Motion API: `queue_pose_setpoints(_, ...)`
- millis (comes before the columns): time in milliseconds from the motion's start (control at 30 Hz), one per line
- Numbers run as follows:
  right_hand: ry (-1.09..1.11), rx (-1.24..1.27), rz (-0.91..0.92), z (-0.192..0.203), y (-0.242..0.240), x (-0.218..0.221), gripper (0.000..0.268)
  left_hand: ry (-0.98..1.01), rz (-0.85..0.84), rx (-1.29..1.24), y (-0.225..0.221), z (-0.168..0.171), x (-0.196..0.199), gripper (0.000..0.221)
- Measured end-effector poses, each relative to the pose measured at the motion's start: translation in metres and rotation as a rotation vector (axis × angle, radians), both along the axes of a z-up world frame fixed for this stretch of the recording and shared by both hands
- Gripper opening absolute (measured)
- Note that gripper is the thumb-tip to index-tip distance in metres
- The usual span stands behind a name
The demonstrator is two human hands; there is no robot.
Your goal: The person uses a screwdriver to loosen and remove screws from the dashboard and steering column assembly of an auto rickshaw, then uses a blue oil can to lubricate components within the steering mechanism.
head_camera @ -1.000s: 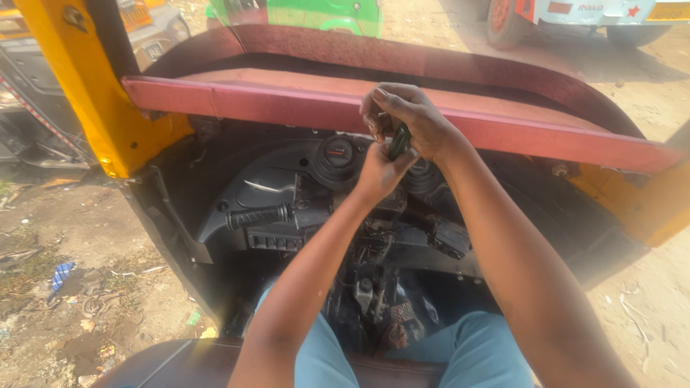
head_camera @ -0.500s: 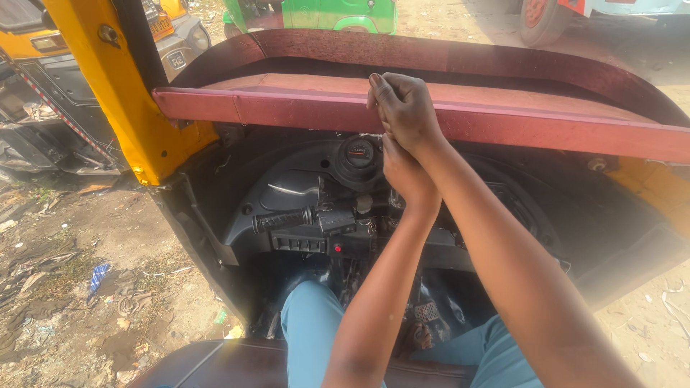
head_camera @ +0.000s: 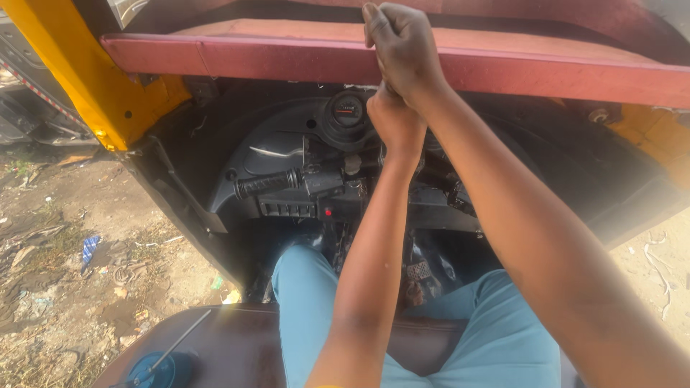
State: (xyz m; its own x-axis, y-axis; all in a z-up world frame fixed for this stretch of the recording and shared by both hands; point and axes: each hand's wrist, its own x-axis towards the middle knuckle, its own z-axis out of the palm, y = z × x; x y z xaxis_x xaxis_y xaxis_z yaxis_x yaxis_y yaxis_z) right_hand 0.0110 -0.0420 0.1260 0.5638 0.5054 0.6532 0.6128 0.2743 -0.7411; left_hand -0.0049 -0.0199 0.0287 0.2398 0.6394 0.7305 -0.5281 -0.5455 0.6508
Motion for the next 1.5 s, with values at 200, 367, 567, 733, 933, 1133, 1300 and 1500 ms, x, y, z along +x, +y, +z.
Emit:
queue_pose_setpoints(200,-0.138,0.105,-0.296,-0.013,0.007,0.017,0.035,0.071,-0.148,-0.006,0.005,0.006,-0.002,0.024)
queue_pose_setpoints(367,-0.156,0.156,-0.693,-0.026,0.015,0.032,0.033,0.097,-0.327,0.246,0.031,-0.010,0.024,0.024)
queue_pose_setpoints(567,-0.140,0.164,-0.822,-0.029,0.026,0.016,0.037,0.037,-0.762,0.247,0.062,-0.032,0.054,0.022)
queue_pose_setpoints(733,-0.105,0.190,-0.841,-0.029,0.028,-0.001,0.039,0.161,-1.082,0.100,0.068,-0.034,0.045,0.027)
queue_pose_setpoints(933,-0.025,-0.084,-0.172,0.001,0.008,-0.011,0.040,0.049,-1.106,0.021,0.064,-0.007,0.019,0.026)
queue_pose_setpoints(1133,-0.032,-0.524,0.379,0.036,-0.009,-0.016,0.042,0.111,-1.093,0.077,0.068,-0.021,0.018,0.022)
queue_pose_setpoints(1300,0.078,-0.349,0.192,0.015,0.014,-0.027,0.044,0.044,-1.073,0.128,0.079,-0.026,0.013,0.021)
queue_pose_setpoints(1500,0.063,-0.060,-0.113,-0.004,0.034,-0.020,0.047,0.153,-1.154,0.021,0.086,-0.031,0.030,0.021)
